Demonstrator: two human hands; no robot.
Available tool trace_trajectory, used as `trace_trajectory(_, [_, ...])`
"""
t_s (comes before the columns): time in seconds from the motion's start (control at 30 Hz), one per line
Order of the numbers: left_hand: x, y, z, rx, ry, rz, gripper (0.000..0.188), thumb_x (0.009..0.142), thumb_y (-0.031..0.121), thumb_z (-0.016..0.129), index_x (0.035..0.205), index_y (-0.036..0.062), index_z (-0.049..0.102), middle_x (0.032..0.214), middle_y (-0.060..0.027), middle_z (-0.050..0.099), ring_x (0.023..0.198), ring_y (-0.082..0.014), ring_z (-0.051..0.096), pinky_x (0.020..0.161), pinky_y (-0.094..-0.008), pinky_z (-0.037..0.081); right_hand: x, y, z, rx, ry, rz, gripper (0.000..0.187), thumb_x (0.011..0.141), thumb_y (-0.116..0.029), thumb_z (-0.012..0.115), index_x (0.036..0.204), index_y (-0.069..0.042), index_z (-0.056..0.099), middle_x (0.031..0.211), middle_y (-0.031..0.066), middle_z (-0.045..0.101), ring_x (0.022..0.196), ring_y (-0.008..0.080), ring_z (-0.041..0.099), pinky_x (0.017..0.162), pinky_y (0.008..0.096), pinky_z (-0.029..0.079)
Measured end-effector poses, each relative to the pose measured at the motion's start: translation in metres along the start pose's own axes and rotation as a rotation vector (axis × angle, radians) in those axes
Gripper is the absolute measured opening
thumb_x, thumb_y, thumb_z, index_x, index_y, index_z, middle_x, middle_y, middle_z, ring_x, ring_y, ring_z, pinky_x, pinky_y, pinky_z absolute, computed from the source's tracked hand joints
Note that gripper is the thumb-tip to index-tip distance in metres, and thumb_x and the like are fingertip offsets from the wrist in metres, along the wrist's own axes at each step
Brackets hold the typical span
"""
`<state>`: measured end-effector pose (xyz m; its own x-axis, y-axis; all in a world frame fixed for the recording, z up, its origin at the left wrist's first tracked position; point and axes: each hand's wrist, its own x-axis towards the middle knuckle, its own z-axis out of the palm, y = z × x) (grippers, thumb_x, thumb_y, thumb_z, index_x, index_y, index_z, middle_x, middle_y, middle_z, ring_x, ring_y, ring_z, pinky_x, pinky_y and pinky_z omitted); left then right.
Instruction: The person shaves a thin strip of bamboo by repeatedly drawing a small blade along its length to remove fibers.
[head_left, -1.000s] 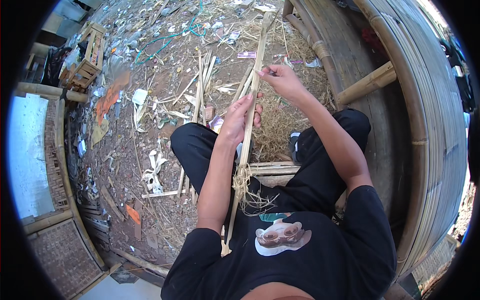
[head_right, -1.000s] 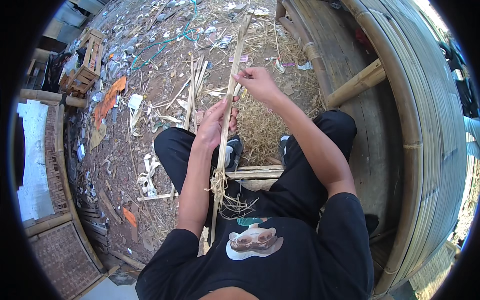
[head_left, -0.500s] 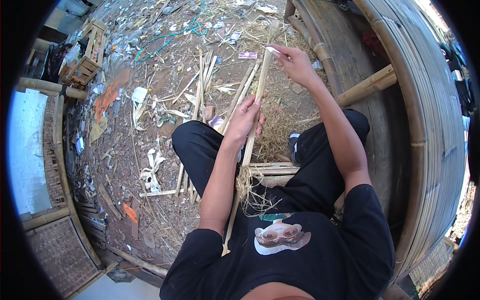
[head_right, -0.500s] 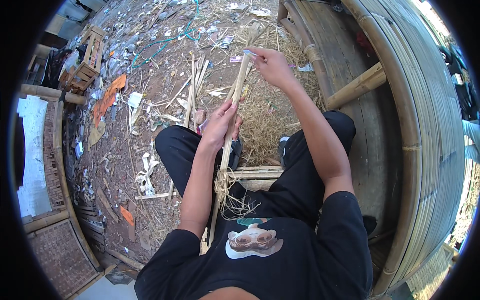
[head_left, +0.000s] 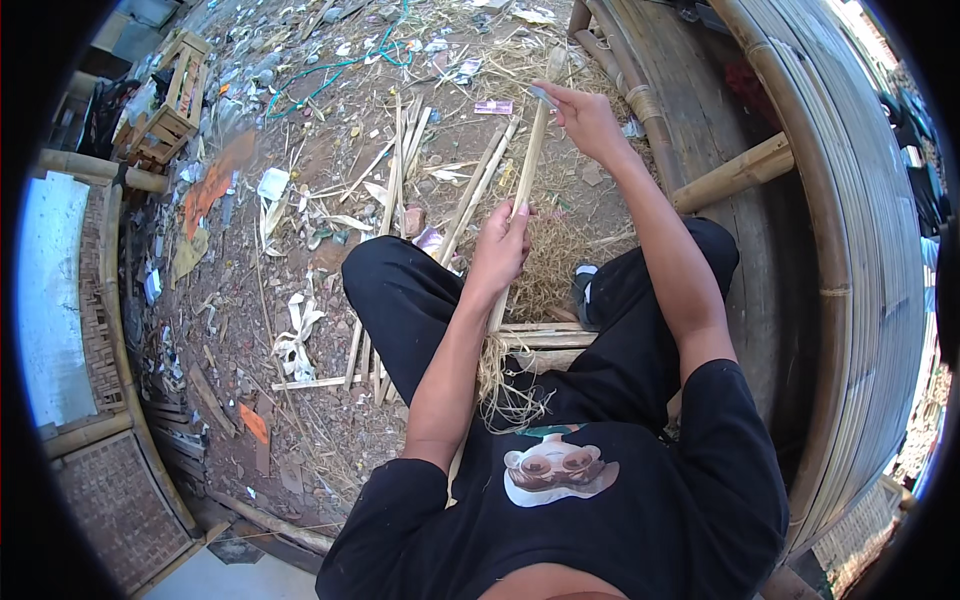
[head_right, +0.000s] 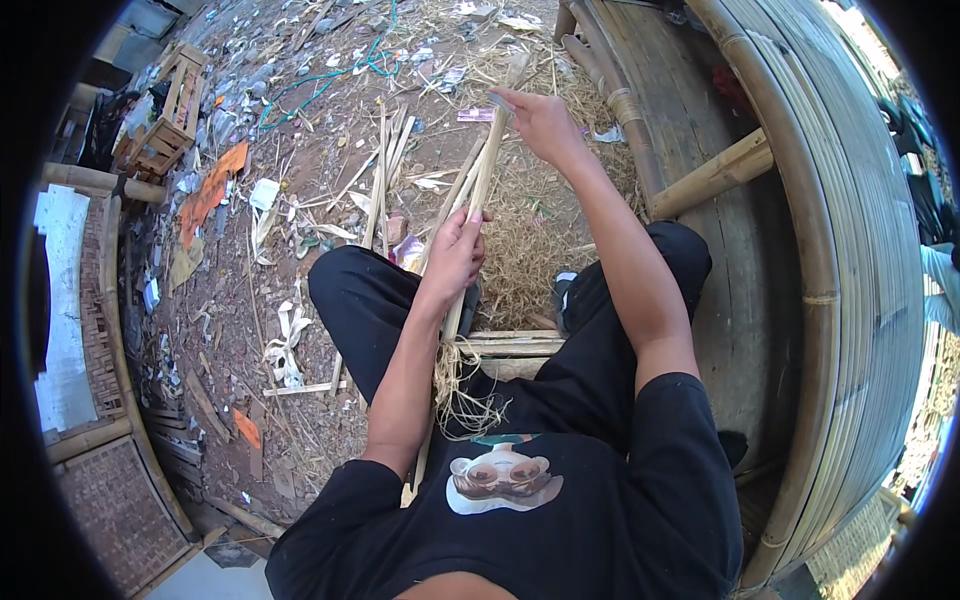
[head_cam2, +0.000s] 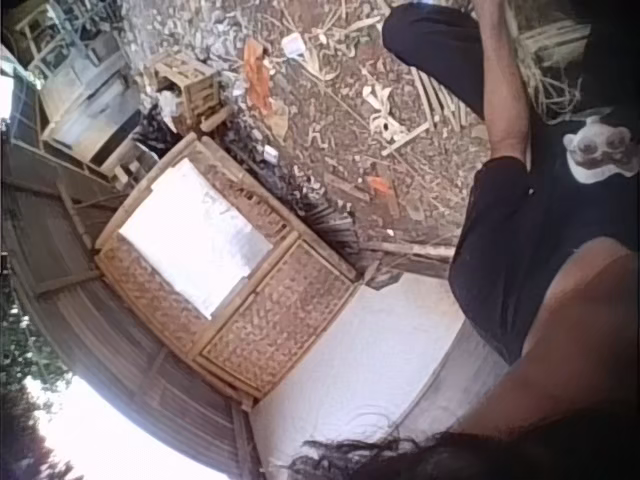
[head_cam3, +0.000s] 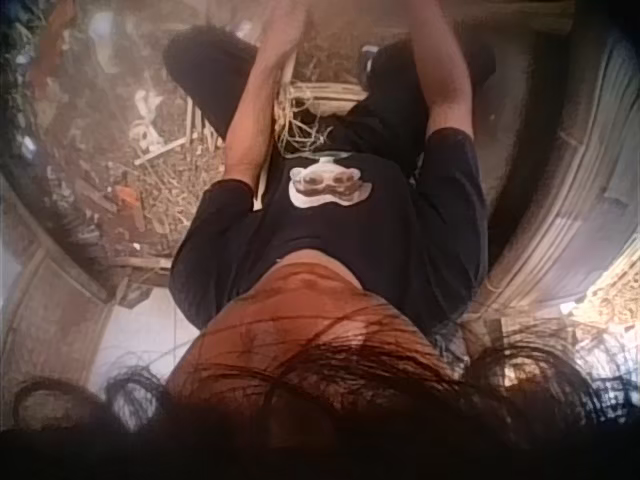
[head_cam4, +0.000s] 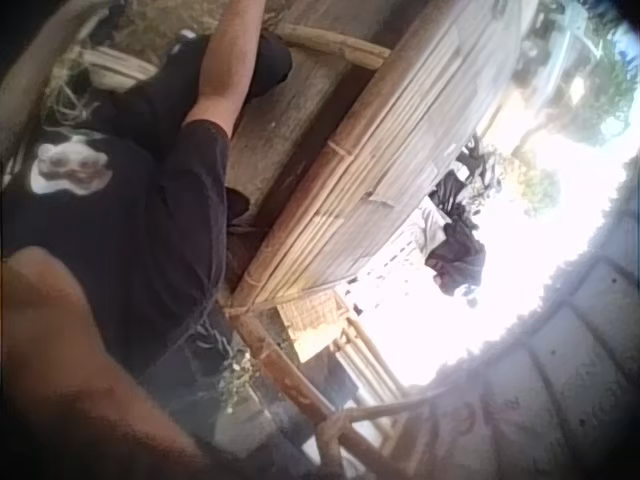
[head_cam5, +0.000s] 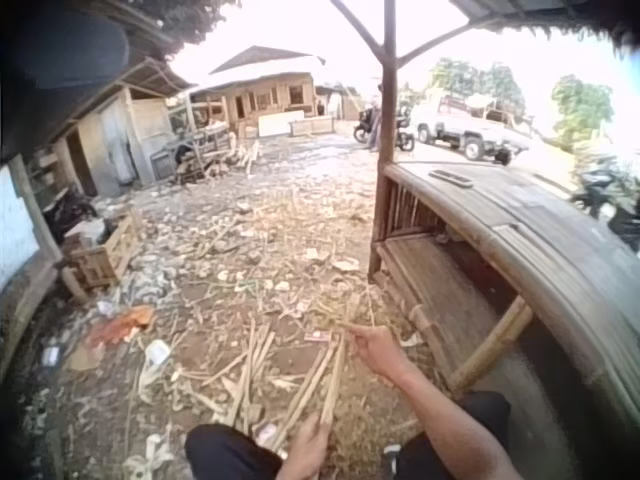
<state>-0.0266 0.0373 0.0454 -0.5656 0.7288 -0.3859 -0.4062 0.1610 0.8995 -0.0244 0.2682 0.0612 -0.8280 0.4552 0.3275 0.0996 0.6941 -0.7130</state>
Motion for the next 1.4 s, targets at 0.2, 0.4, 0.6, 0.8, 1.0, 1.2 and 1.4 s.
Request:
trace_trajectory(0.2, [0.013, -0.023, -0.006, 0.341, 0.099, 0.252, 0.024, 0.099, 0.026, 0.045, 0.092, 0.0048, 0.054, 0.053, 0.005, 0.037, 0.043, -0.0046, 0.032, 0.04, -0.024, 0.027, 0.004, 0.007, 0.009, -0.053, 0.053, -0.065, 0.038, 0.09, -0.007, 0.049, 0.123, -0.022, 0.06, 0.083, 0.0173, 0.064, 0.071, 0.0247, 0.062, 0.067, 0.0352, 0.049])
trace_trajectory(0.4, [0.0, -0.002, 0.004, 0.56, 0.209, 0.293, 0.025, 0.096, 0.02, 0.048, 0.087, -0.0028, 0.053, 0.059, -0.0176, 0.05, 0.051, -0.0274, 0.047, 0.053, -0.0394, 0.038, 0.004, -0.003, 0.006, -0.052, 0.002, 0.023, 0.04, 0.088, -0.004, 0.048, 0.122, -0.02, 0.06, 0.102, 0.0181, 0.066, 0.091, 0.0314, 0.066, 0.078, 0.0373, 0.051])
trace_trajectory(0.6, [-0.003, 0.0, 0.009, 0.607, 0.216, 0.316, 0.023, 0.095, 0.016, 0.048, 0.085, -0.0039, 0.049, 0.06, -0.022, 0.05, 0.053, -0.0346, 0.049, 0.053, -0.0415, 0.037, 0.007, 0.003, 0.008, -0.052, 0.021, -0.022, 0.039, 0.088, -0.005, 0.047, 0.122, -0.019, 0.06, 0.103, 0.0163, 0.066, 0.094, 0.0308, 0.065, 0.081, 0.0372, 0.051])
trace_trajectory(0.8, [-0.003, -0.003, 0.012, 0.606, 0.253, 0.344, 0.025, 0.095, 0.018, 0.05, 0.08, -0.0029, 0.048, 0.054, -0.0175, 0.046, 0.047, -0.0266, 0.043, 0.049, -0.0396, 0.035, 0.005, 0.023, 0.021, -0.095, -0.013, -0.043, 0.036, 0.091, -0.008, 0.05, 0.123, -0.021, 0.059, 0.096, 0.0202, 0.065, 0.087, 0.026, 0.067, 0.074, 0.0362, 0.05])
trace_trajectory(1.0, [0.003, -0.009, 0.002, 0.602, 0.308, 0.331, 0.026, 0.094, 0.017, 0.052, 0.078, -0.0035, 0.048, 0.055, -0.0206, 0.047, 0.048, -0.0336, 0.047, 0.049, -0.0417, 0.037, -0.008, 0.008, 0.038, -0.04, -0.174, 0.013, 0.036, 0.092, -0.008, 0.049, 0.124, -0.018, 0.059, 0.105, 0.0155, 0.067, 0.093, 0.0255, 0.066, 0.081, 0.0328, 0.049])
trace_trajectory(1.2, [0.011, -0.016, -0.005, 0.723, 0.356, 0.41, 0.028, 0.093, 0.02, 0.052, 0.08, -0.0045, 0.051, 0.06, -0.023, 0.052, 0.052, -0.0373, 0.051, 0.051, -0.0423, 0.039, -0.017, 0.009, 0.039, -0.028, -0.239, 0.032, 0.036, 0.092, -0.01, 0.05, 0.126, -0.021, 0.058, 0.099, 0.0187, 0.066, 0.08, 0.0262, 0.064, 0.074, 0.0338, 0.048])
trace_trajectory(1.4, [0.017, -0.014, -0.006, 0.674, 0.315, 0.368, 0.027, 0.094, 0.022, 0.052, 0.083, -0.003, 0.055, 0.056, -0.0143, 0.052, 0.048, -0.0251, 0.05, 0.049, -0.0373, 0.038, -0.026, 0.008, 0.038, 0.068, -0.282, 0.005, 0.038, 0.092, -0.012, 0.052, 0.128, -0.022, 0.056, 0.079, 0.0138, 0.066, 0.065, 0.0153, 0.057, 0.065, 0.0308, 0.046])
